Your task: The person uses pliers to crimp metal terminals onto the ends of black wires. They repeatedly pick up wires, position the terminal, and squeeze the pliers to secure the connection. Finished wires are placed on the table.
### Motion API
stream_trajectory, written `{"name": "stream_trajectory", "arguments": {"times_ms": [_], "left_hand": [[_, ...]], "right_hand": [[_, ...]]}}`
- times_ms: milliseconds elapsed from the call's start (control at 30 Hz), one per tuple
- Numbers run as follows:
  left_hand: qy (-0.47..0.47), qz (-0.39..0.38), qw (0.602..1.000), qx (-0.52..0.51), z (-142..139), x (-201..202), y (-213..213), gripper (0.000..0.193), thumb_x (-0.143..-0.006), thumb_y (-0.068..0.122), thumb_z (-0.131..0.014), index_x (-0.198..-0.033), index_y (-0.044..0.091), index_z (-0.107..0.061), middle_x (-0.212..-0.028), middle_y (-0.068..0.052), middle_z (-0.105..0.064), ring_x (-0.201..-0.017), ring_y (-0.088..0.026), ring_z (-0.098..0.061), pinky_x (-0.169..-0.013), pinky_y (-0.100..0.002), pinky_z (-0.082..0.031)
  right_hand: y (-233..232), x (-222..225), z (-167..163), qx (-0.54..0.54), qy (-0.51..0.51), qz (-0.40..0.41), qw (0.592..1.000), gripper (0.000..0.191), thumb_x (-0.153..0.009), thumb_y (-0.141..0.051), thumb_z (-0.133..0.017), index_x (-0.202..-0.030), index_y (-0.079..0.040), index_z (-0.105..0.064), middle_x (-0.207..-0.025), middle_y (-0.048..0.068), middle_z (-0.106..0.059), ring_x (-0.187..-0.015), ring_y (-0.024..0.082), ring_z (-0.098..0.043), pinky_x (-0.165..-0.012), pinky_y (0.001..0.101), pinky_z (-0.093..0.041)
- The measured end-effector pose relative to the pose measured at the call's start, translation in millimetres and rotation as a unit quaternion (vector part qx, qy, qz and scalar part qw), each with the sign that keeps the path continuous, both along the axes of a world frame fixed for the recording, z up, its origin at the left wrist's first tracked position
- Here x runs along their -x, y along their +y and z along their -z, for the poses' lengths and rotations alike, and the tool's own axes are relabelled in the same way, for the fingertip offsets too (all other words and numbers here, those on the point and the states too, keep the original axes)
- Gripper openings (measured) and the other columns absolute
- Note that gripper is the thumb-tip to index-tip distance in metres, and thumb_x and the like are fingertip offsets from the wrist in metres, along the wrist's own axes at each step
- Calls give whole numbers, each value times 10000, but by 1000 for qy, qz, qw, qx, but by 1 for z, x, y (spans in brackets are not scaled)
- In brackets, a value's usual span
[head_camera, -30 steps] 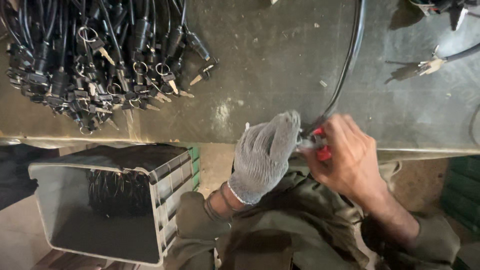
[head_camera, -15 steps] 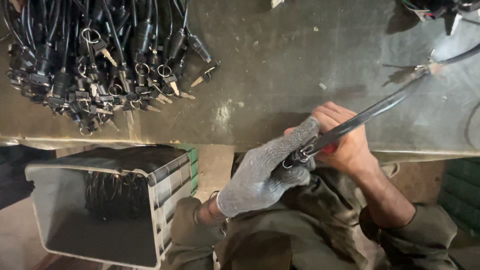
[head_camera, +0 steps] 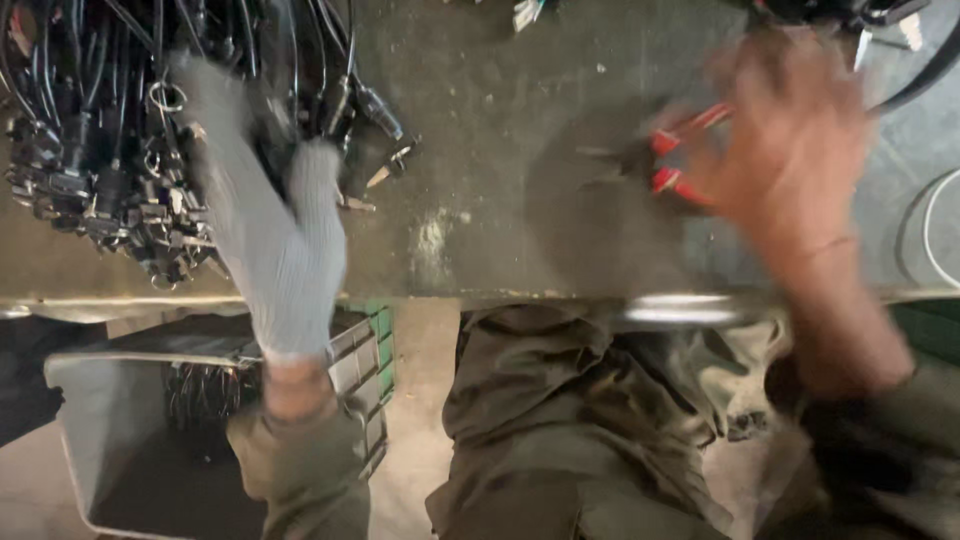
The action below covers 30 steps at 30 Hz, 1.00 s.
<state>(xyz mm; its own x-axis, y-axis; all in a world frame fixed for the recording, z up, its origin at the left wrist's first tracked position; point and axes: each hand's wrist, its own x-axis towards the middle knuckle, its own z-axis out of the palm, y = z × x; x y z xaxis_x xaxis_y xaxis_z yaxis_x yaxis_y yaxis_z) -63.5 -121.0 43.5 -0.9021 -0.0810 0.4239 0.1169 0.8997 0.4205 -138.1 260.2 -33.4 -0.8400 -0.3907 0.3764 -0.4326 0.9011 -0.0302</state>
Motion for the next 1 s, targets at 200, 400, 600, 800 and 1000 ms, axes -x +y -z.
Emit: {"name": "stream_trajectory", "arguments": {"times_ms": [200, 400, 600, 800, 1000], "left_hand": [[-6, 125, 984, -128, 17, 2, 50, 681, -981, 234, -809, -1523, 70, -431, -1499, -202, -523, -1393, -343, -514, -1262, -477, -416], [-55, 234, 956, -165, 47, -16, 117, 611, -974, 280, -762, -1517, 113, -534, -1485, -86, -607, -1333, -305, -569, -1160, -428, -456], [-49, 271, 911, -308, 58, -14, 150, 756, -1006, 287, -696, -1614, 52, -313, -1460, -185, -537, -1355, -330, -554, -1160, -398, -464], [-320, 179, 745, -557, 53, -45, 149, 446, -1052, 340, -515, -1346, 5, -537, -892, -122, -580, -794, -288, -527, -730, -353, -474], [-142, 276, 894, -322, 55, -72, 139, 239, -1002, 277, -657, -1051, 45, -627, -872, -89, -658, -803, -92, -672, -684, -337, -505]], "right_hand": [[34, 61, 39, -64, 126, 19, 990, 190, -927, -205, -701, -1054, -76, -644, -1220, 137, -541, -1250, 316, -458, -1100, 465, -337], [32, 40, 4, 81, 65, -9, 995, 104, -1001, 5, -595, -1100, -14, -568, -1105, 145, -561, -1061, 305, -561, -993, 427, -427], [-50, -46, -57, 424, -79, -98, 897, 107, -1102, 43, -528, -1159, 56, -439, -1035, 161, -594, -896, 179, -648, -755, 296, -524], [-80, -93, -24, 645, -238, -56, 724, 199, -1126, -155, -419, -1258, -14, -466, -1205, 112, -624, -1116, 184, -629, -1027, 349, -500], [-76, -85, -11, 706, -513, -4, 488, 414, -1064, -306, -410, -1319, 2, -518, -989, 124, -679, -892, 194, -661, -806, 381, -513]]}}
